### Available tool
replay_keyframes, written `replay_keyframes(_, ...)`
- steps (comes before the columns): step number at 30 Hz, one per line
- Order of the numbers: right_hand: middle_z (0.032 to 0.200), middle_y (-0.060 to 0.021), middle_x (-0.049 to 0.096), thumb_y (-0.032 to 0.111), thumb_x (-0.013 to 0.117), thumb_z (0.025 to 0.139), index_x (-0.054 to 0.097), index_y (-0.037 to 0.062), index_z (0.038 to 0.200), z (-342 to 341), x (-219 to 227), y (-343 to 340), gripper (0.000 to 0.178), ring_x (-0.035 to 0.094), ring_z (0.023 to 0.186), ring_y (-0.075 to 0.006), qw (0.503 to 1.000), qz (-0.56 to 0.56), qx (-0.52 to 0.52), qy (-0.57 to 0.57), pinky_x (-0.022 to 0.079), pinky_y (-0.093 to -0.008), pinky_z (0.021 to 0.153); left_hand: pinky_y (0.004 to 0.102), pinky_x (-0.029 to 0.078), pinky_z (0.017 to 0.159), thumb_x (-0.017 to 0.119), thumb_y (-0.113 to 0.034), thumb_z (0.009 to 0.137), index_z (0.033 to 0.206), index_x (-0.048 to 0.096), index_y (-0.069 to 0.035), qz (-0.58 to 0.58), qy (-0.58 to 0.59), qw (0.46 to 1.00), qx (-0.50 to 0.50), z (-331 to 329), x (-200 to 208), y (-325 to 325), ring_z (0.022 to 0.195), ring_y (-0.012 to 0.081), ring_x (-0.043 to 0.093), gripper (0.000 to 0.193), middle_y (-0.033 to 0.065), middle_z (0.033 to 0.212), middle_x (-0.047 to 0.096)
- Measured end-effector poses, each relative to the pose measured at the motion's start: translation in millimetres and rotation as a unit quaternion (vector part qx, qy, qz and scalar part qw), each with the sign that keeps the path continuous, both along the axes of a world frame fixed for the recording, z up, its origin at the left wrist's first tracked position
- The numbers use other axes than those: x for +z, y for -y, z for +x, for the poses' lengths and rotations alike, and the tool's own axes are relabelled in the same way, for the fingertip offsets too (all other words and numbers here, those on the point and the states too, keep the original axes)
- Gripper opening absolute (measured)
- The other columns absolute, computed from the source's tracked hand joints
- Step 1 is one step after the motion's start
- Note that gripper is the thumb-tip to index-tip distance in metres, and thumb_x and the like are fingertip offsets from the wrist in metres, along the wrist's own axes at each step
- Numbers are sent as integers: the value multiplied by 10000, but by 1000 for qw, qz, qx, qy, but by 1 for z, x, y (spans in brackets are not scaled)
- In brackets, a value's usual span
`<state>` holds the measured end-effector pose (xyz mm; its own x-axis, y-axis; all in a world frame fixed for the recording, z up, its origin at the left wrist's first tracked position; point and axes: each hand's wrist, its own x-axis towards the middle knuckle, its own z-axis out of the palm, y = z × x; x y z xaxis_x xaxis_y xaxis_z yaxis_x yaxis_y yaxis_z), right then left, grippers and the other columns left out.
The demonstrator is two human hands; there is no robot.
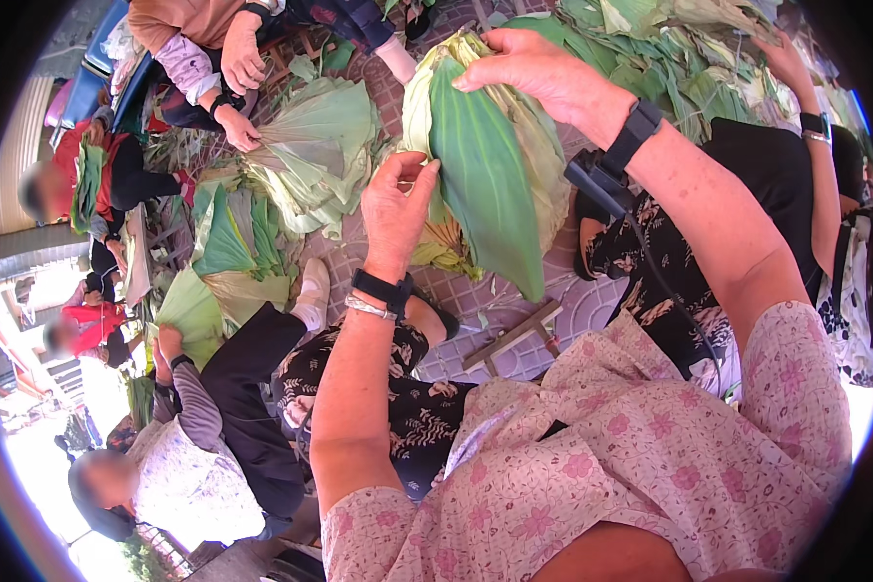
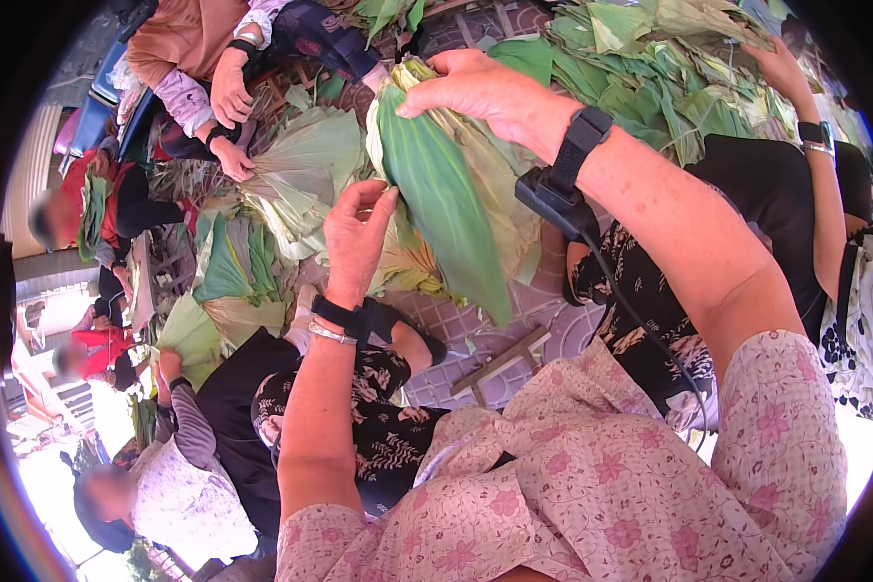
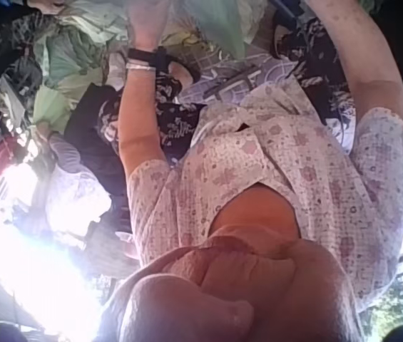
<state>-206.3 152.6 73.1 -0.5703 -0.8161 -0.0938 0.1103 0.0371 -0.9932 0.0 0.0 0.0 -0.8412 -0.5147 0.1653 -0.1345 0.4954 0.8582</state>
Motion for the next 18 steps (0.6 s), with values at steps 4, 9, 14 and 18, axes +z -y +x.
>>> replay_keyframes(4, 1002, -60, 694, 262, 815, 730, 703, -6, 1080, 2, -2, 4, 454, 609, 985, -140, 1000, -7, -3, -7, 450, -285, 899, 300, 542, 671, 697, -117, 906, 1039, 679, -23, -39, -12, 999, 18, -1, -2, 4, 712, 157, 671, 163, 77, 844, 723)
replay_keyframes(9, 1004, -61, 692, 267, 814, 723, 702, -7, 1075, 2, -7, 8, 461, 605, 977, -141, 1000, -8, -2, -8, 447, -283, 892, 248, 500, 722, 653, -88, 954, 1034, 658, -24, 144, -2, 989, 9, 1, -3, 16, 744, 71, 590, 103, -14, 866, 669)
replay_keyframes(14, 1005, -62, 691, 263, 811, 721, 697, -11, 1082, -3, -4, 7, 467, 617, 963, -147, 1000, 8, -6, -24, 464, -290, 880, 236, 489, 793, 603, -137, 998, 1082, 640, -46, 308, 12, 951, -28, 7, 5, 28, 825, 66, 594, 130, -14, 944, 667)
replay_keyframes(18, 1002, -76, 696, 260, 808, 723, 691, -23, 1091, -6, -6, 7, 479, 632, 947, -153, 1000, 7, -14, -27, 481, -297, 872, 227, 488, 811, 628, -188, 1001, 1091, 650, -55, 372, 9, 927, -47, 9, 13, 26, 870, 59, 602, 162, -16, 977, 677)
